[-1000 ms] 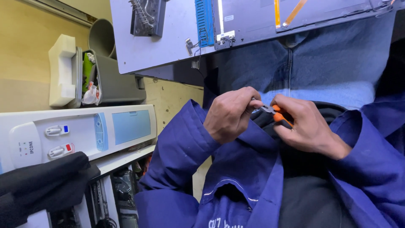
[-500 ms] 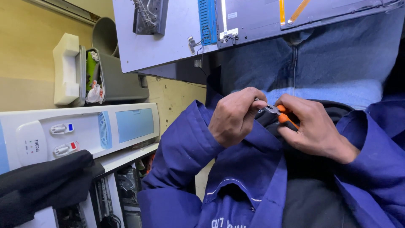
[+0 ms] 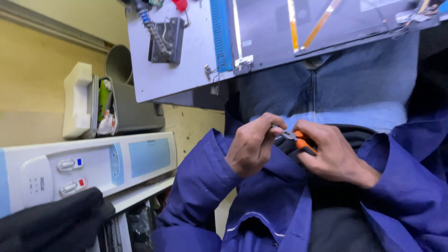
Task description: The person holds a small metal component and uses orange-handled pliers to bend and shape it. They manipulate the component with both hands, adjusting its position and applying pressure with the tool.
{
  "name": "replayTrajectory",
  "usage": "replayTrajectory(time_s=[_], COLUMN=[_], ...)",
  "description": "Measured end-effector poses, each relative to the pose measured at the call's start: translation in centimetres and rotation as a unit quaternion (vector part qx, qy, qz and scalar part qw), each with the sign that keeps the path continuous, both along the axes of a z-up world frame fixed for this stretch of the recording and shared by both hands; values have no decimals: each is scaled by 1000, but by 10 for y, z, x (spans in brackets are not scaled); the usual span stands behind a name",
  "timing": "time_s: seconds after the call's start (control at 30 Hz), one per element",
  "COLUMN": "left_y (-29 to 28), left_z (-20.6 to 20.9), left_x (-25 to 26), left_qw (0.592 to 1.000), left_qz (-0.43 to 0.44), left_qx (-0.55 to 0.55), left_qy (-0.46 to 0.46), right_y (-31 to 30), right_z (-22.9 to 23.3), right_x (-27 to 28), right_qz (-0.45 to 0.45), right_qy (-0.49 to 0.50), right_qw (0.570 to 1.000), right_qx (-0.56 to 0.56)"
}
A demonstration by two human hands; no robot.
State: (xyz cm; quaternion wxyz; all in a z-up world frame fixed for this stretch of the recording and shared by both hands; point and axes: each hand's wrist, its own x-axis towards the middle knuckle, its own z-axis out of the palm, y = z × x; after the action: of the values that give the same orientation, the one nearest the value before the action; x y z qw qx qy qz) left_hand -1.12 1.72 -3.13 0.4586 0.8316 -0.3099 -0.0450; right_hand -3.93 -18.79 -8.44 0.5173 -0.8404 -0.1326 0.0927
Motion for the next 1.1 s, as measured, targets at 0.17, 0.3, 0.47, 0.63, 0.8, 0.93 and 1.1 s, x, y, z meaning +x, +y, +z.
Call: replayTrajectory(time_s=[0.17,0.3,0.47,0.63,0.8,0.93,1.1], left_y=[-10,-28,-62,-103,-125,-105,-69], left_z=[9,56,145,184,184,180,152], left_x=[9,27,47,44,42,38,27], left_qw=[999,992,918,868,867,915,985], left_qz=[22,-74,-298,-317,-309,-252,-146], left_qx=[-29,63,215,363,368,241,25], left_qy=[-15,-85,-147,-119,-132,-203,-89], right_y=[-4,-13,-28,-39,-44,-39,-31], right_z=[7,26,42,27,10,28,54], right_x=[5,0,-13,-26,-32,-26,-15], right_qz=[-40,-68,-50,-118,-131,-81,-21], right_qy=[-12,-30,-133,-144,-143,-185,-165], right_qw=[991,986,980,965,960,954,965], right_qx=[125,152,136,185,201,223,202])
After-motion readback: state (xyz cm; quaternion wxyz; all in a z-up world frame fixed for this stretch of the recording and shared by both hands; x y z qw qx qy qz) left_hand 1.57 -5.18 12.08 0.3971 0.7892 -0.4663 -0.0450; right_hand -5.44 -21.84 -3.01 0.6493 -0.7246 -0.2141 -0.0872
